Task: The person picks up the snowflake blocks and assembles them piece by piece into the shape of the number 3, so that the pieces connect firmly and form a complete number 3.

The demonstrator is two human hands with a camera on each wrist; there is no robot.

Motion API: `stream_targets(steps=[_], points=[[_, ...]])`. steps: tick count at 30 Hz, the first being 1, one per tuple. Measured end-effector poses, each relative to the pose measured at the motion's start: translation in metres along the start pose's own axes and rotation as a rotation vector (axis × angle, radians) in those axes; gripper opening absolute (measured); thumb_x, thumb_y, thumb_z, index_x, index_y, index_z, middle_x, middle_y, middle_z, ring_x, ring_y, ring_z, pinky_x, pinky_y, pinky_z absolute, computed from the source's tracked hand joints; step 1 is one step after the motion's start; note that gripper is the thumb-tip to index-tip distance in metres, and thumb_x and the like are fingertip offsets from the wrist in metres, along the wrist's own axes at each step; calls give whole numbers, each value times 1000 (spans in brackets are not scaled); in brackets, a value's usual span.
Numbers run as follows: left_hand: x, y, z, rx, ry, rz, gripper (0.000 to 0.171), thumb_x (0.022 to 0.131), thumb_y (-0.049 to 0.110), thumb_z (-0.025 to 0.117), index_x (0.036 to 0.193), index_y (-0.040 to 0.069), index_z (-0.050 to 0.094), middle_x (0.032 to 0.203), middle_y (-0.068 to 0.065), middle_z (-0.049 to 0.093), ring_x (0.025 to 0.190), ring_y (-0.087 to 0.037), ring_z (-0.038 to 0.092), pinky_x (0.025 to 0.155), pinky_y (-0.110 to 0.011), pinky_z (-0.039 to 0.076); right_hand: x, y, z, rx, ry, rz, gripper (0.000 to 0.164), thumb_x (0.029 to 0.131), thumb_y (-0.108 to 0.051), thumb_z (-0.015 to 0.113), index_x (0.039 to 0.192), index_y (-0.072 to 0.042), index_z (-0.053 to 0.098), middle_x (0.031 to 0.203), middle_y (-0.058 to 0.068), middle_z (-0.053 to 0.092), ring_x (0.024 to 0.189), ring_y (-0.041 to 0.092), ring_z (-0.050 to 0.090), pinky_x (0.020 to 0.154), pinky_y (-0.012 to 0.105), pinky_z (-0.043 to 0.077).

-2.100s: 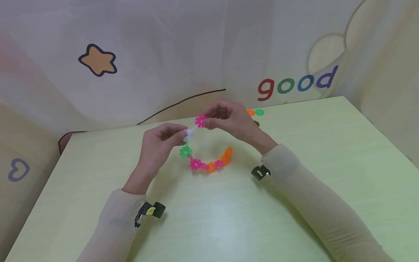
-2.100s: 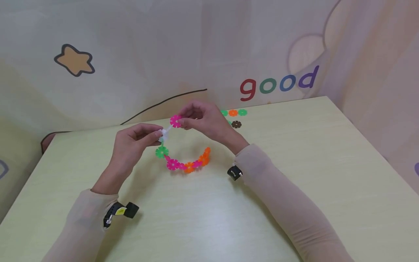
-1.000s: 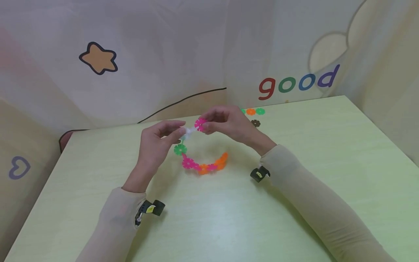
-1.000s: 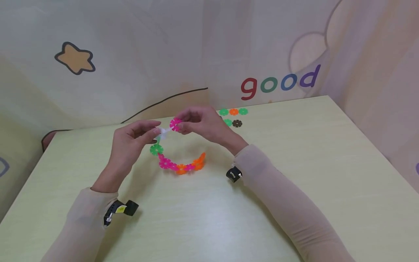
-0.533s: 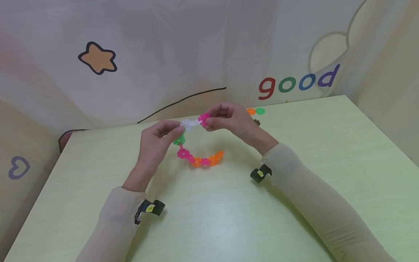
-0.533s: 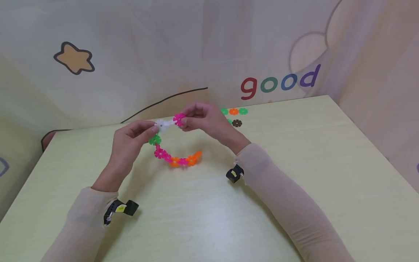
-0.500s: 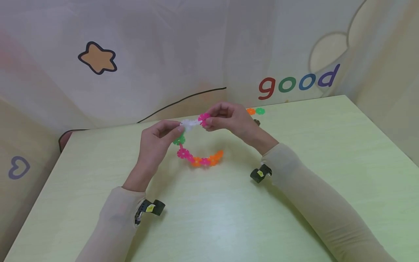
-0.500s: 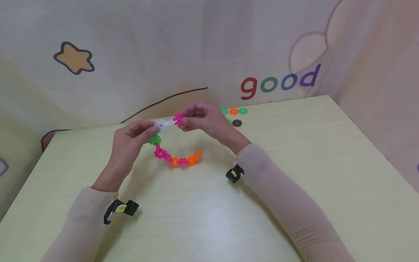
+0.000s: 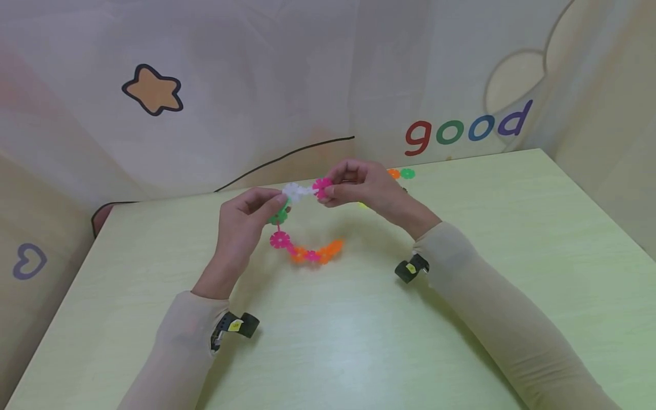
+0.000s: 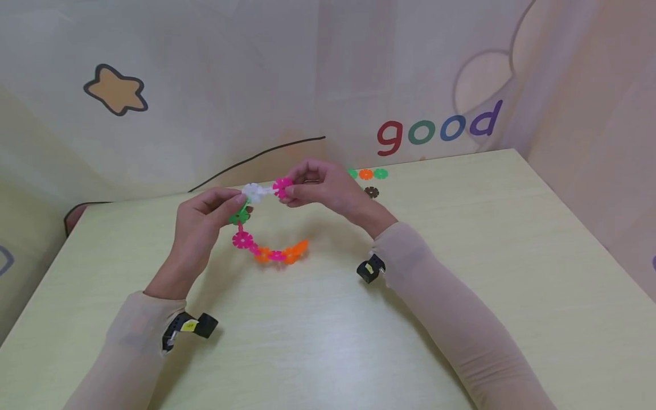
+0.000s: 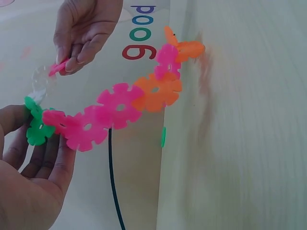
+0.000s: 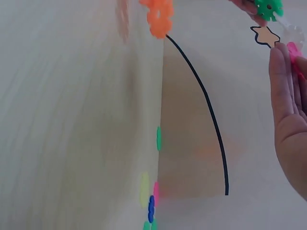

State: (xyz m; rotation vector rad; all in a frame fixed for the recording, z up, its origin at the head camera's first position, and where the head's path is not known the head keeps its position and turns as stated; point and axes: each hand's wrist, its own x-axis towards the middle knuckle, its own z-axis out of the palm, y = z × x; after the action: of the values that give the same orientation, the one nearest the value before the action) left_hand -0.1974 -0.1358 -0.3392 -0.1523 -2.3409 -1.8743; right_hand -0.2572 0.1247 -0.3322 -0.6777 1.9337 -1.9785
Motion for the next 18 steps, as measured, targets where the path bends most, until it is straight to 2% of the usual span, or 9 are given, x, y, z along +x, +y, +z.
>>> stream_targets(steps=[4, 8, 10, 14, 18], points=[[-1, 0, 0, -17, 4, 11, 29, 104, 26, 72, 117, 1, 76, 98, -6, 78, 85, -20, 72, 82, -26, 59, -2, -4, -3, -57, -33, -5, 20, 99, -7, 76, 115, 0, 67, 112, 20, 75, 102, 37, 75, 97, 44, 61], [0, -1, 2, -38, -9, 17, 27, 104, 24, 73, 116, 0, 76, 97, -7, 78, 83, -20, 73, 80, -26, 60, -4, -7, -13, -145, -36, 12, 27, 99, -15, 77, 122, -3, 69, 115, 17, 75, 103, 33, 76, 98, 42, 60], [1, -2, 4, -43, -22, 14, 25, 103, 23, 73, 116, 1, 76, 97, -7, 78, 84, -21, 73, 79, -27, 60, -6, -9, -22, -193, -14, 19, 31, 101, -19, 76, 128, -4, 69, 119, 15, 75, 105, 32, 76, 100, 43, 59], [2, -3, 10, -51, -74, -5, 23, 103, 24, 74, 114, 3, 77, 97, -8, 77, 87, -23, 74, 80, -30, 60, -8, -8, -50, -282, 82, 66, 38, 104, -29, 73, 137, -10, 67, 124, 11, 75, 108, 28, 75, 109, 49, 53], [3, -3, 14, -55, -123, -7, 24, 102, 24, 74, 113, 3, 77, 98, -10, 78, 89, -25, 75, 81, -31, 60, -3, 2, -76, -386, 125, 135, 36, 104, -26, 72, 136, -10, 67, 126, 13, 74, 114, 33, 73, 111, 57, 49]])
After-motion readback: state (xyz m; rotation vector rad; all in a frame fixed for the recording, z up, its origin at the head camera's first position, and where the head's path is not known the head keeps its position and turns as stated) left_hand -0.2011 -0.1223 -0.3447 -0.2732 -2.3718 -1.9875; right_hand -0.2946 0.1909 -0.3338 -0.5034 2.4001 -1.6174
